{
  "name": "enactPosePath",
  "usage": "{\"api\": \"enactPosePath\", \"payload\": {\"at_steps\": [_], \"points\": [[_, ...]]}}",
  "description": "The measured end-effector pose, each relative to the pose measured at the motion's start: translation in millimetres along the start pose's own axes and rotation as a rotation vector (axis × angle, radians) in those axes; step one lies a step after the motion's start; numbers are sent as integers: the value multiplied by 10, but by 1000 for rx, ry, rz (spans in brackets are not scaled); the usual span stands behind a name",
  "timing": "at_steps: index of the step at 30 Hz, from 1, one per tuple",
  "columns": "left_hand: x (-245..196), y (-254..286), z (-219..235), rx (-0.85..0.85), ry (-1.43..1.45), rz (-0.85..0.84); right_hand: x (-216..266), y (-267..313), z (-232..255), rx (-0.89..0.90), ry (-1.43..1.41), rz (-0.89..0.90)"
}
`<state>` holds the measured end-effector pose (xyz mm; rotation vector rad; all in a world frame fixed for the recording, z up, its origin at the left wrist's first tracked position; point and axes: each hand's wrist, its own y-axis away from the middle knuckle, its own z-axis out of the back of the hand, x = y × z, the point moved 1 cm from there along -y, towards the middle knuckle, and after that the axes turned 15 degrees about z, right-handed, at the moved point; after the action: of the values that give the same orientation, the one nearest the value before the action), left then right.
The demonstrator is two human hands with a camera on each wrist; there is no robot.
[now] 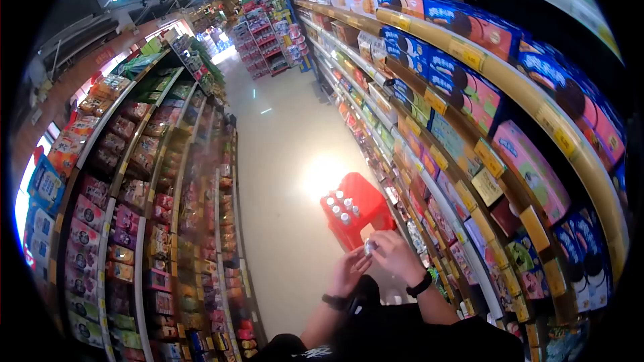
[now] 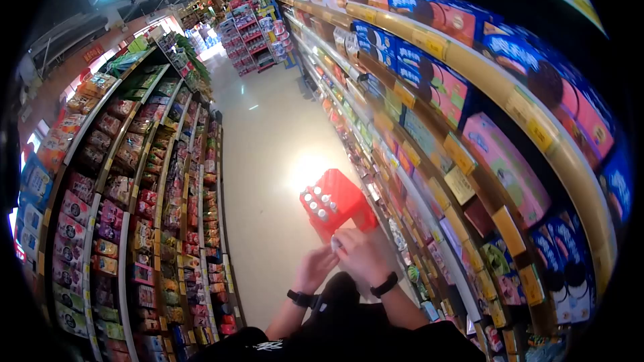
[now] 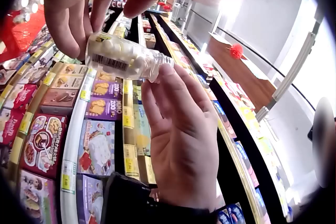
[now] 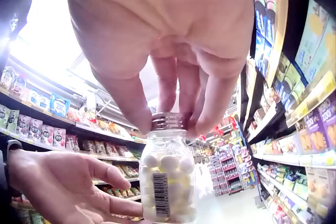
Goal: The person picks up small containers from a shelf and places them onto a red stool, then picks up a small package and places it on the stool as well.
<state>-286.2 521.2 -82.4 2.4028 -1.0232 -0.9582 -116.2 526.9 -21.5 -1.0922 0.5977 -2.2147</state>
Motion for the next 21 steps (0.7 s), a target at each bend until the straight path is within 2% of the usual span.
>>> {"api": "enactPosePath", "payload": {"at_steps": [1, 3, 6, 9, 11, 13, 16, 19, 21], "points": [[-26, -99, 14, -59, 30, 26, -13, -47, 5, 3, 30, 16], [-103, -353, 73, -67, 80, 61, -189, -113, -86, 13, -13, 20], [-83, -679, 316, 71, 160, 22, -466, -189, -240, 10, 5, -32], [-170, -956, 461, 57, 216, 93, -815, -171, -488, 9, 64, -71], [-280, -1161, 509, -14, 306, 187, -961, -272, -576, 52, 72, -122], [-321, -1381, 581, 19, 338, 159, -1070, -337, -645, 125, 80, -231], [-375, -1794, 803, -9, 522, 261, -1468, -358, -844, 176, 68, -282], [-349, -2193, 1012, -51, 552, 257, -1851, -364, -1126, 198, 74, -336], [-296, -2536, 1147, -15, 617, 216, -2157, -283, -1337, 150, 139, -355]]}}
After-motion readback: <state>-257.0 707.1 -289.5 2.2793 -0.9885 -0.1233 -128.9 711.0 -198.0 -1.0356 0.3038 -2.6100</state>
